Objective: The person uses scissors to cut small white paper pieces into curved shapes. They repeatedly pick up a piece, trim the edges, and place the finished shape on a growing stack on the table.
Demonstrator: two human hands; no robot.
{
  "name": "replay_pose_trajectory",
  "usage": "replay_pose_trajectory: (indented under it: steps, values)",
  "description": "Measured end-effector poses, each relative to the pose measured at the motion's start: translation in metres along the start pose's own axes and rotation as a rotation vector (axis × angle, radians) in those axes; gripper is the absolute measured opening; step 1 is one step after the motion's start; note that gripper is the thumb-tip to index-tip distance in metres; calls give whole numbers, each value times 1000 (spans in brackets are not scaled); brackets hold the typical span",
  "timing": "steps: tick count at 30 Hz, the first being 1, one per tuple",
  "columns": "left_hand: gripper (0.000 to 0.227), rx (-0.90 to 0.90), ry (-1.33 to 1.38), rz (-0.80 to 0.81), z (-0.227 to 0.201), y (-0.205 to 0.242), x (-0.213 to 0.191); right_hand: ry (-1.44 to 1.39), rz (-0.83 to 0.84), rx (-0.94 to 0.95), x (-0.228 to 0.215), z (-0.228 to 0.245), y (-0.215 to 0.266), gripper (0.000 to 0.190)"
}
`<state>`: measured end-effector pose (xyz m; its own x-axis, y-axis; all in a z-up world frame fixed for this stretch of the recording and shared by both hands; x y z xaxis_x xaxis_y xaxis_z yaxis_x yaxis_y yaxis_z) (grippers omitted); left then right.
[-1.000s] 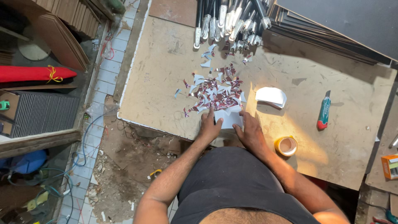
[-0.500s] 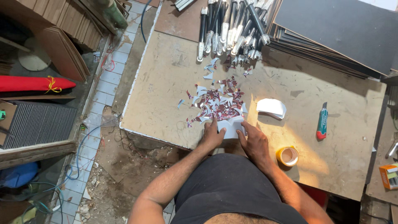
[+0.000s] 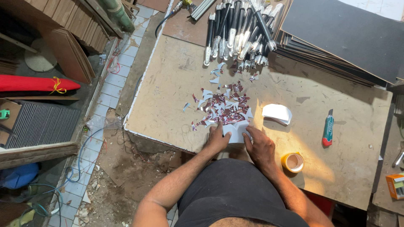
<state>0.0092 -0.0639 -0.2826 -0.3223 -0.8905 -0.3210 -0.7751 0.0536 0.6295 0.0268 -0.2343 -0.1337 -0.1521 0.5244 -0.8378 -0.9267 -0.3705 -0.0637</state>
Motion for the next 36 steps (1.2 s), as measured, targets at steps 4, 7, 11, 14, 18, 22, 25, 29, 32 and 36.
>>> replay_pose_trajectory:
  steps: [4,7,11,14,18,22,25,29,32,36]
  values:
    - [87,33,-14,-46,-4,5,-2,-191,-3,36,10,-10,-2,39]
    - [88,77,-8,-98,-13,13,-8,-414,-4,155,22,-22,-8,50]
    - [84,137,-68,-199,-32,39,-19,-621,133,301,34,-41,-10,48]
    - [58,517,-50,-323,-48,57,-32,-795,118,258,36,-47,-4,33]
    - [35,784,50,-295,-60,67,-38,-863,3,12,34,-38,4,21]
    - [30,741,36,-232,-63,63,-37,-526,2,-167,33,-27,0,24]
    - [32,800,-7,-240,-59,64,-33,-399,27,-140,33,-22,3,25]
    - [34,896,-98,-270,-54,65,-32,-381,-82,-162,32,-16,2,21]
    - [35,883,-144,-261,-54,61,-31,-6,-104,-277,28,-13,-3,21]
    - [37,826,-155,-223,-67,62,-41,-41,-88,-231,11,-11,-11,17]
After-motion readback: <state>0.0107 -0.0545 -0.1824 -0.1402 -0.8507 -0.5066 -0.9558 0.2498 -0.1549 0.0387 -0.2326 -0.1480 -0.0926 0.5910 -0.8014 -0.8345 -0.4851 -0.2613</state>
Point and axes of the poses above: each hand's wrist, its own y-axis away from the middle knuckle, its own x-axis out of the palm, z = x × y, the point moved 1 cm from there along -y, towards the middle knuckle, and after that the axes turned 7 degrees about z, right-handed, at the moved point
